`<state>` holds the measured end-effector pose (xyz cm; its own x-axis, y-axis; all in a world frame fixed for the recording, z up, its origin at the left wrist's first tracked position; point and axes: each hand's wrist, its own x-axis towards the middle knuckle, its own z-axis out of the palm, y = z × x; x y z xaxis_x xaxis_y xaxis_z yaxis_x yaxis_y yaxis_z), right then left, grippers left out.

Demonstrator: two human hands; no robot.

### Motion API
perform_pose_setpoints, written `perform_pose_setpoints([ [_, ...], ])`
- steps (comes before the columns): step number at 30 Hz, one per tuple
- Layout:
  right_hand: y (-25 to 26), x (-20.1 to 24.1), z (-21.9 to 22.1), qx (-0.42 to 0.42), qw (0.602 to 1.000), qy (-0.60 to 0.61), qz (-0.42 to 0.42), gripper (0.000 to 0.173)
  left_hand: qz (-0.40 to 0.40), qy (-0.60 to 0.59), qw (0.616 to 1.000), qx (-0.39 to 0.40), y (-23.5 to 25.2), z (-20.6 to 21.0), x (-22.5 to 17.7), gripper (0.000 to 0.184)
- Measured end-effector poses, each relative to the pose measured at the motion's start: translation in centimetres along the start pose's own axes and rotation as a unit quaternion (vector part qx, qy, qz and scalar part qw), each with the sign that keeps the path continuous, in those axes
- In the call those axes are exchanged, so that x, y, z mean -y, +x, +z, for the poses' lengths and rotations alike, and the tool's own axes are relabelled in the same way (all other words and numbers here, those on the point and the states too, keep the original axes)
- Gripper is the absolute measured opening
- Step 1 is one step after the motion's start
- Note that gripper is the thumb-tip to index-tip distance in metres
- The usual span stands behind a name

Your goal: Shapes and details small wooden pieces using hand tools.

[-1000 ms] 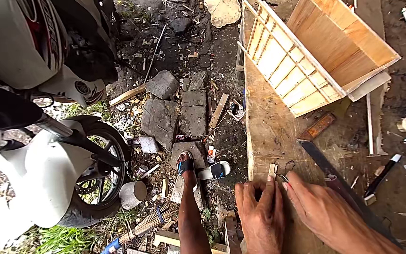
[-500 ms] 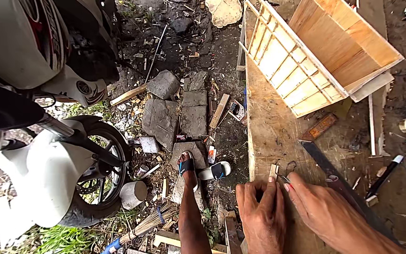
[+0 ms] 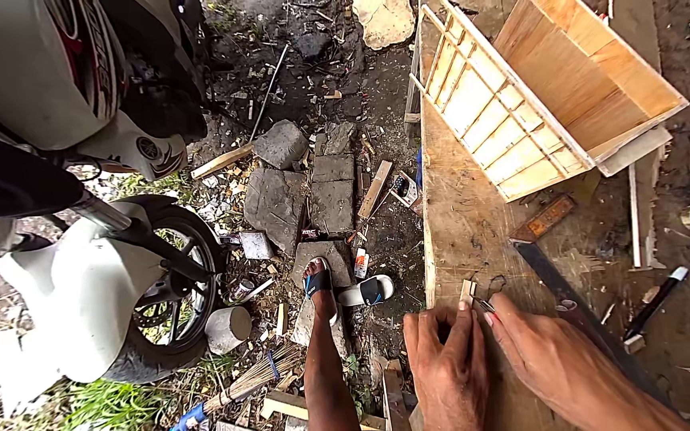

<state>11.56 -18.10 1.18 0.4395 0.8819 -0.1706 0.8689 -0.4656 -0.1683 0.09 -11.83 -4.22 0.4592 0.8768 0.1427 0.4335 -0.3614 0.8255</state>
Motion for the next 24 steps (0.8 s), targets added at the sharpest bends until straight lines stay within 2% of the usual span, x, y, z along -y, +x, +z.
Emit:
perform_pose_setpoints([
  [9,0.0,-0.4,-0.2,0.012,1.000,0.020,-0.005,0.035,0.003,-0.002,1.000,-0.002,0.0,0.0,0.1,0.012],
  [10,0.1,-0.1,-1.1,0.055,0.998,0.031,0.010,0.036,0.002,-0.002,1.000,-0.001,0.0,0.0,0.1,0.012],
  [11,0.4,0.4,-2.7,0.133,0.989,0.054,0.039,0.039,0.003,-0.001,1.000,0.000,0.0,-0.1,0.1,0.012],
  [12,0.6,0.7,-3.4,0.166,0.983,0.063,0.051,0.040,0.004,-0.002,1.000,0.001,0.1,-0.1,0.0,0.012],
  [13,0.6,0.7,-3.4,0.162,0.983,0.065,0.050,0.040,0.004,-0.003,1.000,0.001,0.1,-0.1,0.0,0.012],
  [15,0.3,0.3,-2.2,0.103,0.993,0.043,0.027,0.036,0.002,-0.003,1.000,-0.001,0.1,0.0,0.0,0.011],
  [17,0.5,0.6,-3.0,0.145,0.987,0.054,0.048,0.038,-0.001,-0.003,1.000,-0.004,0.0,0.0,-0.1,0.012],
  [20,0.1,0.1,-0.4,0.019,1.000,0.004,0.013,0.030,-0.002,-0.003,1.000,-0.010,0.1,0.0,-0.1,0.012],
  [24,0.3,0.8,-0.7,0.036,0.999,-0.032,0.023,0.028,0.002,0.011,1.000,-0.008,0.0,0.1,-0.2,0.011],
])
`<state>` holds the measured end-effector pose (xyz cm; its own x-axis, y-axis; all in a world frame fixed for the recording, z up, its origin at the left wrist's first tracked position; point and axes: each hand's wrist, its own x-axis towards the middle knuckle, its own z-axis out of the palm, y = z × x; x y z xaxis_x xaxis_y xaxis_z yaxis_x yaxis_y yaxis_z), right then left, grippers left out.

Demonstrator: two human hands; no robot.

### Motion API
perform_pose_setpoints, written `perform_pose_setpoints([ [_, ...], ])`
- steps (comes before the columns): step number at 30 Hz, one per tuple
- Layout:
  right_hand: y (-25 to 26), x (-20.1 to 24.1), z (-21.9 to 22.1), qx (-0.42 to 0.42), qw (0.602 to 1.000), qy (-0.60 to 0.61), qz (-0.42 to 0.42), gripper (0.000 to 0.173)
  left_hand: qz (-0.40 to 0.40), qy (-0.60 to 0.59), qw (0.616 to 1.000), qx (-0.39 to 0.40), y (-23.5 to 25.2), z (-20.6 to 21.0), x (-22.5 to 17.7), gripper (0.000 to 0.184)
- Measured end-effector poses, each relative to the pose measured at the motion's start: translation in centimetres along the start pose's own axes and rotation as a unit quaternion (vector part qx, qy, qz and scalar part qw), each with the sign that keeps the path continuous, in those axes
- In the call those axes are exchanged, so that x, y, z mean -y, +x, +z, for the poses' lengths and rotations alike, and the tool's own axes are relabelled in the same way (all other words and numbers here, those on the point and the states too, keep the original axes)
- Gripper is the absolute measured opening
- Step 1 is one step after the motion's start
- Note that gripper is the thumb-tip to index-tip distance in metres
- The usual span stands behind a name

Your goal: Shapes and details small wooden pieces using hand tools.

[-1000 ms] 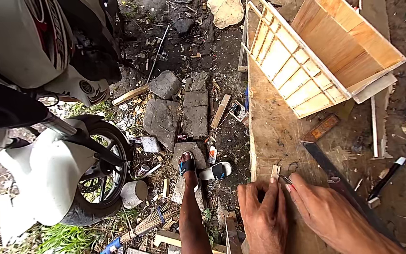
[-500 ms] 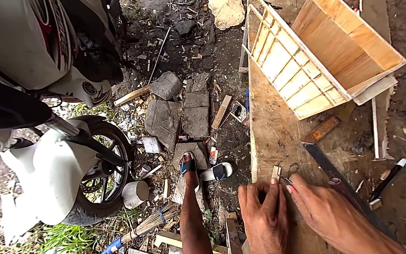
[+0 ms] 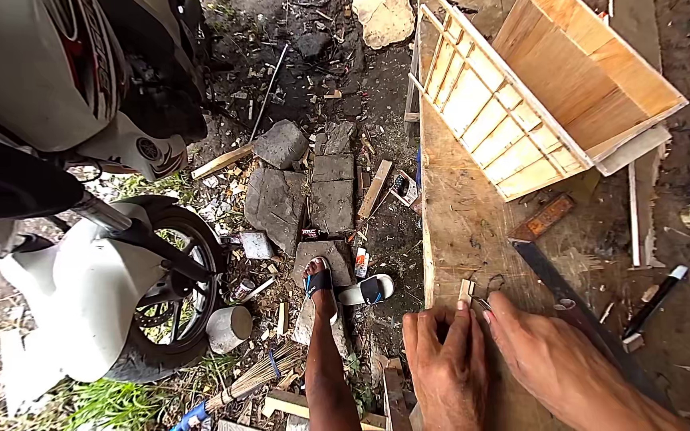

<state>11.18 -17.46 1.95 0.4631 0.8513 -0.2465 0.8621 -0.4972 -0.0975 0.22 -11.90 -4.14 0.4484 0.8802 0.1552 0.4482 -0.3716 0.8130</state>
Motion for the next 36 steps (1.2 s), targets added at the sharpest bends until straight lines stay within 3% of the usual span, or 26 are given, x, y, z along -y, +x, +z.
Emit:
perform_pose_setpoints([
  [17,-0.1,-0.2,-0.2,0.037,0.999,-0.015,-0.005,0.023,0.002,0.027,0.999,-0.029,0.0,0.5,-0.1,0.012],
  [22,-1.5,-2.3,0.4,-0.001,0.998,0.060,-0.020,0.029,-0.001,-0.004,1.000,-0.017,0.0,0.2,0.3,0.011],
  [26,-0.8,-1.5,0.4,-0.052,0.996,0.068,-0.013,0.032,-0.012,-0.010,1.000,-0.020,-0.1,0.2,0.3,0.010],
  [36,1.0,-1.5,0.8,-0.033,0.997,0.050,-0.057,0.031,-0.024,-0.016,0.999,-0.026,0.1,0.3,0.1,0.009],
])
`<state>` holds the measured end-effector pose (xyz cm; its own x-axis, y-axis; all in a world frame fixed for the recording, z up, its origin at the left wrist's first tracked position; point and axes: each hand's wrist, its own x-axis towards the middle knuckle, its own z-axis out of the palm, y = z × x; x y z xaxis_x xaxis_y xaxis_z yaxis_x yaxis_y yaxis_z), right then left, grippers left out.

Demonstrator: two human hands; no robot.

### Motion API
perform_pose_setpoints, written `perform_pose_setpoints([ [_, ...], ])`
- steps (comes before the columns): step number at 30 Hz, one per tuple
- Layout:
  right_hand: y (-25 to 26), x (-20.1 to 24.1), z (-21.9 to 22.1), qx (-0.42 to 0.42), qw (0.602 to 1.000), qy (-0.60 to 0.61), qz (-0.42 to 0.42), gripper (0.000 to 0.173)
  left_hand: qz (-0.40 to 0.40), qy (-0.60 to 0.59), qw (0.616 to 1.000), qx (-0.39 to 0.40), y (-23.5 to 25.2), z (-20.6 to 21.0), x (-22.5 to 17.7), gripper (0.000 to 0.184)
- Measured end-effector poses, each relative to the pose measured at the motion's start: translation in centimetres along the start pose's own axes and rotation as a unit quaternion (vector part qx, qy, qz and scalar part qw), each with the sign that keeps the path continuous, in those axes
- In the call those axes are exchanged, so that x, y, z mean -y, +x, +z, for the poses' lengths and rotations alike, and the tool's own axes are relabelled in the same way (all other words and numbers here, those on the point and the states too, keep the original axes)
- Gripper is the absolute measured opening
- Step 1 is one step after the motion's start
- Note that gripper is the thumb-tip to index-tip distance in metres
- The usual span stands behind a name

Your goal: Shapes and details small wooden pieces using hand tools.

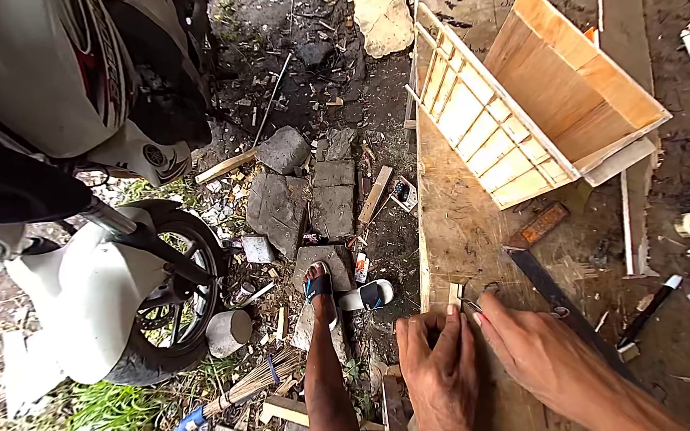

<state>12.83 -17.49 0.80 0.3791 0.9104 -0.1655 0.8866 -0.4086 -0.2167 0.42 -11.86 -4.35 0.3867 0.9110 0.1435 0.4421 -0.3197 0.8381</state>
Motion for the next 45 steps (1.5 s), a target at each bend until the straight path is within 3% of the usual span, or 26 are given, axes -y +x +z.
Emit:
perform_pose_setpoints([
  [16,0.3,0.7,-0.4,0.028,0.999,-0.030,-0.003,0.027,-0.012,-0.021,1.000,0.011,-0.1,-0.2,-0.1,0.008],
  [45,0.0,-0.3,0.3,-0.010,1.000,-0.003,-0.028,0.030,-0.019,-0.012,1.000,0.006,0.0,-0.1,-0.3,0.008],
])
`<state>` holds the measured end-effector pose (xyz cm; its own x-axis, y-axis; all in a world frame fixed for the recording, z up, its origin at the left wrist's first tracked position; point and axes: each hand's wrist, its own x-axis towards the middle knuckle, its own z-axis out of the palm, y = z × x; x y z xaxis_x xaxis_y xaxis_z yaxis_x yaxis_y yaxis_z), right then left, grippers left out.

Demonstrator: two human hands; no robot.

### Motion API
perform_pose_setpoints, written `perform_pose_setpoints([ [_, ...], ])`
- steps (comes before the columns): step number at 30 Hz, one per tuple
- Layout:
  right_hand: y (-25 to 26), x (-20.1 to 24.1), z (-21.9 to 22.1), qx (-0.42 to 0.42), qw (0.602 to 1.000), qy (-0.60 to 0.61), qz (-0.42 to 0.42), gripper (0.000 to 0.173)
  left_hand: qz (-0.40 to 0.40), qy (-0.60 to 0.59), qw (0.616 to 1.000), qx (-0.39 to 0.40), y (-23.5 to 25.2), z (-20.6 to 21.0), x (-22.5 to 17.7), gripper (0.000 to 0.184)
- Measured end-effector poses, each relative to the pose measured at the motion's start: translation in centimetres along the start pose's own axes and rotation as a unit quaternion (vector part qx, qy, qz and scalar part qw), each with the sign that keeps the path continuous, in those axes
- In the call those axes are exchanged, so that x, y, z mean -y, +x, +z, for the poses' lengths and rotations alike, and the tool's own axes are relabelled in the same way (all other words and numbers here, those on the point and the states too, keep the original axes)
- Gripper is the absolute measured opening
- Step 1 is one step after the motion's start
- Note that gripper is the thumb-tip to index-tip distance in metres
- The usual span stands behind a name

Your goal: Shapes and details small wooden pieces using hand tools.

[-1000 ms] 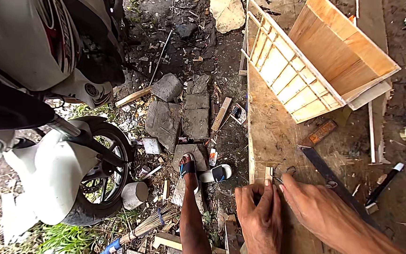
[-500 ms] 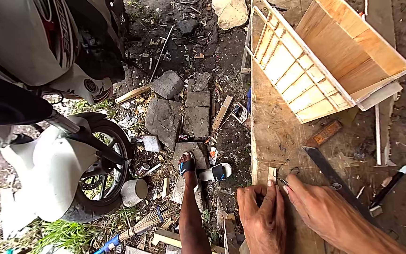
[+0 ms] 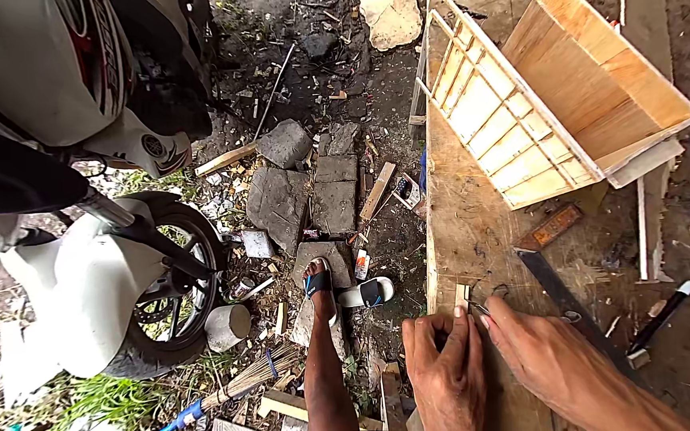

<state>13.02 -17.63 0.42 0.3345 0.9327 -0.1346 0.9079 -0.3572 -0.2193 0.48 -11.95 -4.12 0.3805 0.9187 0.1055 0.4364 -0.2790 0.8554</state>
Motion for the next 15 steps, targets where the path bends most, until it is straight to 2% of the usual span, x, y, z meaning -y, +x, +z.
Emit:
perform_pose_setpoints([
  [15,-0.05,0.41,-0.17,0.011,1.000,-0.006,0.014,0.029,-0.001,-0.003,1.000,-0.001,0.01,-0.03,-0.04,0.008],
])
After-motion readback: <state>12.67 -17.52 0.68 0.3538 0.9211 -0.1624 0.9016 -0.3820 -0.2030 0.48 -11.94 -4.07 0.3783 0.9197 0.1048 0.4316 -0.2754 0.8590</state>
